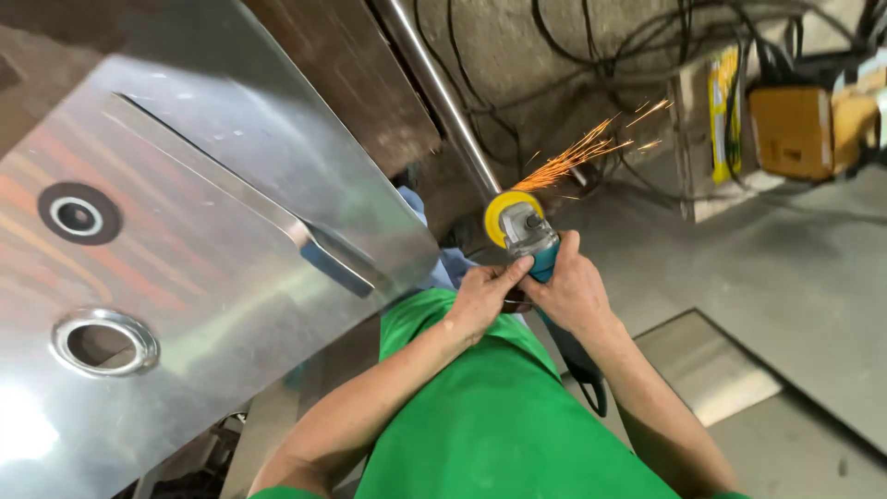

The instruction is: Grind a metal component using an angle grinder and then use a manual scraper.

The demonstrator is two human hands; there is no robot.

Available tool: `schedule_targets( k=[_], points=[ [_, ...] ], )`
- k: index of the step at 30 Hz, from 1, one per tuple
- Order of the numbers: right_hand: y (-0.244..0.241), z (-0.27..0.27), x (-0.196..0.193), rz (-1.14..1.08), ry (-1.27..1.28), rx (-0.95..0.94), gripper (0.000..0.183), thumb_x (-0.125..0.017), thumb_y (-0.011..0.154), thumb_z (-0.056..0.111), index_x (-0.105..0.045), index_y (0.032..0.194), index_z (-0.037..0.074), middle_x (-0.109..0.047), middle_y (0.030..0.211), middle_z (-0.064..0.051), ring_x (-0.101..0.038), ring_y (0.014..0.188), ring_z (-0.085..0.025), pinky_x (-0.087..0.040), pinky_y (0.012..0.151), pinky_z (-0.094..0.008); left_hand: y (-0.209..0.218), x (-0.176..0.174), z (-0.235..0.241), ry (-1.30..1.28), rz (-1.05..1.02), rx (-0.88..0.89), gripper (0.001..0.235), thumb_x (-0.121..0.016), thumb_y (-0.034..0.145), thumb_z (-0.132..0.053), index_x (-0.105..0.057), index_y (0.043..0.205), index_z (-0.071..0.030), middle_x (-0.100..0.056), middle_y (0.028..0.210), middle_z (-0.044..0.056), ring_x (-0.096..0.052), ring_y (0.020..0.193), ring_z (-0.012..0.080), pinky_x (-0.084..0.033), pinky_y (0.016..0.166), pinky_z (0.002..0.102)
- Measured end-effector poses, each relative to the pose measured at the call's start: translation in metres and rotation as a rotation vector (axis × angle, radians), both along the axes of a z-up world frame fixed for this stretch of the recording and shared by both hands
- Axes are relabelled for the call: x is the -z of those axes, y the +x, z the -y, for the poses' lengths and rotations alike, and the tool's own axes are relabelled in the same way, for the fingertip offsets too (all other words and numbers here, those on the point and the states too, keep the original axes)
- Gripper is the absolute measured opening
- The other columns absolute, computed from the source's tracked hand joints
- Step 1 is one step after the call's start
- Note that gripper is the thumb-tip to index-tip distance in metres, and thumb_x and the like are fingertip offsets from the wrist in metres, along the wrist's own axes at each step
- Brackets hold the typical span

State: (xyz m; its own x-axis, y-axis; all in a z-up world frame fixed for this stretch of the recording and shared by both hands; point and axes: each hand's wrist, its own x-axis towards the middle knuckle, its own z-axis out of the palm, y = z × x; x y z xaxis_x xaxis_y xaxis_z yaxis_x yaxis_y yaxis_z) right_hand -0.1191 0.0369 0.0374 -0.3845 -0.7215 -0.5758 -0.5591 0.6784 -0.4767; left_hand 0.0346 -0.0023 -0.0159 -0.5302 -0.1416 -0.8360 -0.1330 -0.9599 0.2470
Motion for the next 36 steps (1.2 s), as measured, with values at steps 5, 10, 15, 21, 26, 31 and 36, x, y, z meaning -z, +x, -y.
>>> schedule_targets(
  k=[5, 10, 15, 21, 26, 31, 36],
  points=[
    [-0.008, 0.091, 0.014, -0.015, -0.066, -0.109, 0.064, -0.079, 0.084, 0.033, -0.037, 0.112, -0.006, -0.066, 0.077, -0.030, -0.066, 0.077, -0.051, -0.052, 0.062, -0.057, -0.003, -0.010, 0.091, -0.285, 0.100, -0.016, 0.055, -0.072, 0.091, -0.053, -0.077, 0.083, 0.001, -0.071, 0.071, 0.004, -0.061, 0.063, 0.0085, -0.049, 0.058, 0.027],
    [-0.016, 0.206, 0.032, -0.064, -0.188, -0.244, 0.068, -0.079, 0.083, 0.031, -0.036, 0.119, -0.008, -0.066, 0.080, -0.032, -0.065, 0.080, -0.054, -0.052, 0.064, -0.057, -0.004, 0.010, 0.196, -0.605, 0.307, 0.005, 0.066, -0.070, 0.087, -0.064, -0.076, 0.086, 0.002, -0.067, 0.072, 0.004, -0.058, 0.068, 0.0120, -0.048, 0.061, 0.035],
    [-0.037, 0.313, 0.079, -0.073, -0.379, -0.355, 0.082, -0.079, 0.086, 0.030, -0.029, 0.137, -0.011, -0.068, 0.096, -0.035, -0.066, 0.090, -0.053, -0.055, 0.073, -0.055, -0.010, 0.030, 0.311, -0.897, 0.358, 0.022, 0.075, -0.064, 0.083, -0.074, -0.079, 0.080, 0.000, -0.070, 0.064, 0.004, -0.063, 0.064, 0.0134, -0.052, 0.067, 0.036],
    [-0.056, 0.354, 0.082, -0.005, -0.670, -0.431, 0.058, -0.087, 0.097, 0.029, -0.044, 0.125, 0.001, -0.070, 0.107, -0.032, -0.069, 0.098, -0.047, -0.056, 0.079, -0.052, -0.034, 0.020, 0.355, -0.872, 0.251, -0.185, 0.081, -0.076, 0.071, -0.075, -0.077, 0.074, 0.006, -0.071, 0.069, 0.007, -0.067, 0.066, 0.0149, -0.057, 0.060, 0.037],
    [-0.065, 0.231, 0.090, 0.115, -0.333, -0.172, 0.070, -0.078, 0.090, 0.034, -0.037, 0.133, -0.003, -0.069, 0.107, -0.031, -0.069, 0.100, -0.047, -0.057, 0.080, -0.049, -0.049, 0.000, 0.245, -0.848, 0.494, 0.029, 0.085, -0.067, 0.065, -0.081, -0.078, 0.079, 0.003, -0.078, 0.076, 0.018, -0.077, 0.077, 0.0263, -0.057, 0.069, 0.042],
    [-0.049, 0.047, 0.052, 0.100, -0.081, 0.001, 0.074, -0.077, 0.084, 0.038, -0.036, 0.129, -0.004, -0.068, 0.095, -0.033, -0.068, 0.092, -0.050, -0.055, 0.072, -0.052, -0.044, 0.020, 0.061, -0.790, 0.410, 0.319, 0.080, -0.060, 0.082, -0.078, -0.076, 0.081, 0.001, -0.072, 0.077, 0.023, -0.075, 0.081, 0.0337, -0.055, 0.075, 0.045],
    [-0.049, -0.091, 0.045, 0.142, 0.059, 0.124, 0.066, -0.076, 0.082, 0.035, -0.039, 0.119, -0.004, -0.068, 0.091, -0.031, -0.069, 0.089, -0.049, -0.055, 0.070, -0.052, -0.053, -0.016, -0.046, -0.612, 0.412, 0.491, 0.079, -0.060, 0.082, -0.074, -0.075, 0.075, 0.002, -0.072, 0.071, 0.023, -0.075, 0.074, 0.0366, -0.055, 0.071, 0.048]
  ],
)
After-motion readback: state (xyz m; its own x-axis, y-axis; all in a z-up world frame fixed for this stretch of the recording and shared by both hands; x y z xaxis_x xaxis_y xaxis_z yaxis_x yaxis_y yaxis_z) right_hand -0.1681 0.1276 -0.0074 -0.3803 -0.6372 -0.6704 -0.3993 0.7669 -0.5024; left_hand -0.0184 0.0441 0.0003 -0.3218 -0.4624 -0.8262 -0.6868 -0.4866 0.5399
